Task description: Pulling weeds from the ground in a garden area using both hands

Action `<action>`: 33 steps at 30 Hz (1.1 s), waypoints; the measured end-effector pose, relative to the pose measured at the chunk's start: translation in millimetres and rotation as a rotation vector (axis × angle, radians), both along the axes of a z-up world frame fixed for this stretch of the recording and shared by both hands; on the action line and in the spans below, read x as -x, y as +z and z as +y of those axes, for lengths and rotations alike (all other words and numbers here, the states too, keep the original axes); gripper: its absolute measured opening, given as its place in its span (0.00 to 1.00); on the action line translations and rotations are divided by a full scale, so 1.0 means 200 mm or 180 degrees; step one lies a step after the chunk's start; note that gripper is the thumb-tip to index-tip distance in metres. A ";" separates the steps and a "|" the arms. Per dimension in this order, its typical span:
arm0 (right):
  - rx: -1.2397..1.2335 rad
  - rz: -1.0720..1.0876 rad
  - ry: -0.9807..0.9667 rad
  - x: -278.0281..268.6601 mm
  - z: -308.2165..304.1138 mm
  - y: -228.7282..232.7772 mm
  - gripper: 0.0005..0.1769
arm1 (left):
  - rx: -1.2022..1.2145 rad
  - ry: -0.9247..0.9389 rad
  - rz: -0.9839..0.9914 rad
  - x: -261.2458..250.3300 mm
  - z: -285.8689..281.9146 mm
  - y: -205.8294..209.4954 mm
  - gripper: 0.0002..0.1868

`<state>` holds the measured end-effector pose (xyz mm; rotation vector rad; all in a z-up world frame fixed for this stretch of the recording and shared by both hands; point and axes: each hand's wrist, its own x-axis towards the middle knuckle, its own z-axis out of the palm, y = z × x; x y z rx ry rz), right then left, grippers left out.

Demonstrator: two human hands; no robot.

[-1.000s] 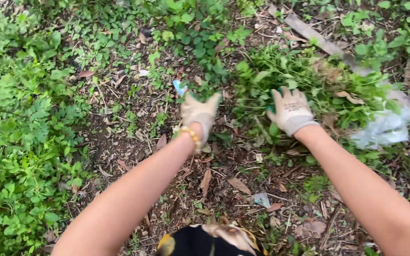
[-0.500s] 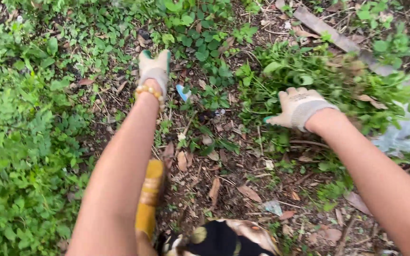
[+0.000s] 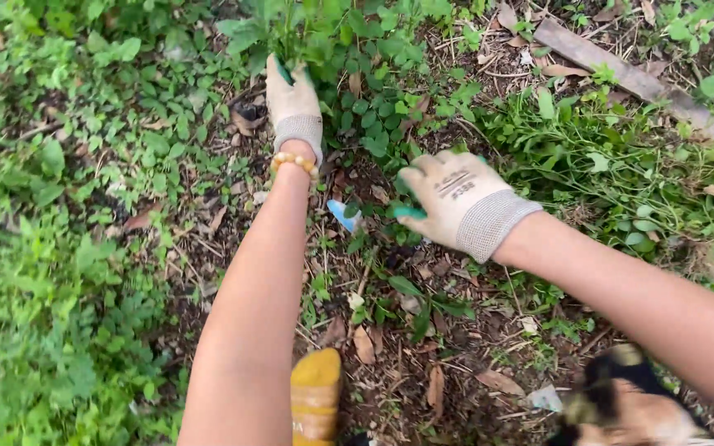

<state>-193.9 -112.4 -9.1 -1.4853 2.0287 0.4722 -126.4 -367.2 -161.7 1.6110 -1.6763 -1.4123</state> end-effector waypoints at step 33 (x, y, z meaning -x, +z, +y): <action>0.2776 -0.1054 -0.4039 -0.65 0.19 -0.59 0.22 | -0.0060 -0.1829 -0.1500 -0.79 0.68 -0.02 0.23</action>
